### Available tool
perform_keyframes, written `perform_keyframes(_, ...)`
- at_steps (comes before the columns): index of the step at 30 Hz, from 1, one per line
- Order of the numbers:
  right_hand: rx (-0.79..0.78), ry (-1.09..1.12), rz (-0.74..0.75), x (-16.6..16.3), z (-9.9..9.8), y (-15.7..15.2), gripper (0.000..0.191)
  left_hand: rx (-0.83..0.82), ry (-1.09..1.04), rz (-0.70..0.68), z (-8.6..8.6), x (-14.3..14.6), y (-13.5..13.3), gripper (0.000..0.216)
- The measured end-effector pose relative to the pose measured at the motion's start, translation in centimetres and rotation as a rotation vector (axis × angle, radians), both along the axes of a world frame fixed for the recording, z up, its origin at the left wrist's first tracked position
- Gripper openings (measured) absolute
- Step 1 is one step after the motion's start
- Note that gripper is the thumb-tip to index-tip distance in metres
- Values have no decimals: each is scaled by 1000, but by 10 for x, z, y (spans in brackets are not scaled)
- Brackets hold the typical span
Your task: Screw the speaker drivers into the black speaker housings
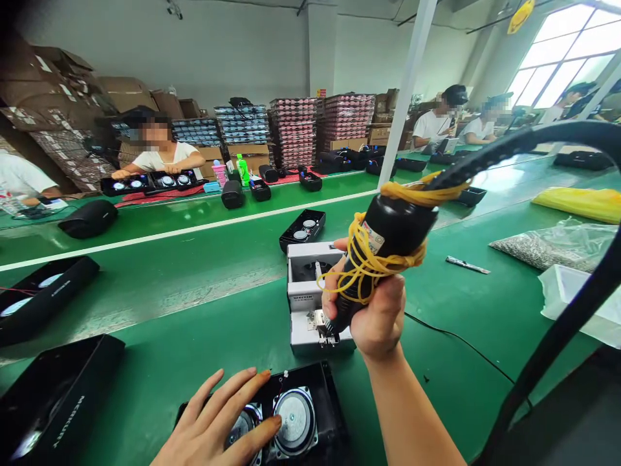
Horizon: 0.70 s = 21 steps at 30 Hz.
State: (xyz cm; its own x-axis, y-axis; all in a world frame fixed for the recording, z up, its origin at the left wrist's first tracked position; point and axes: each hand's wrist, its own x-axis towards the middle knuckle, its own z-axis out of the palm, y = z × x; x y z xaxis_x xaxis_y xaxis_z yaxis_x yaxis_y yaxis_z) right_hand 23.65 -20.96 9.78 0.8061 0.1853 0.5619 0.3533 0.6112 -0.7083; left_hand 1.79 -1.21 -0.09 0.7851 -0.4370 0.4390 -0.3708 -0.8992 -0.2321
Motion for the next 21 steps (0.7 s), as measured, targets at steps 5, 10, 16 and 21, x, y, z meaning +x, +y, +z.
perform_keyframes(5,-5,-27,17,-2,-1,3,69,-12,17,80,-21,8,-7,48)
perform_keyframes(10,-4,18,28,-3,3,3,72,-97,86,107,-35,7,-15,42)
perform_keyframes(16,-45,53,75,-8,7,0,76,-148,189,198,-14,-3,-16,45)
perform_keyframes(21,-80,49,86,-10,12,-9,71,-269,336,240,10,-17,-8,72)
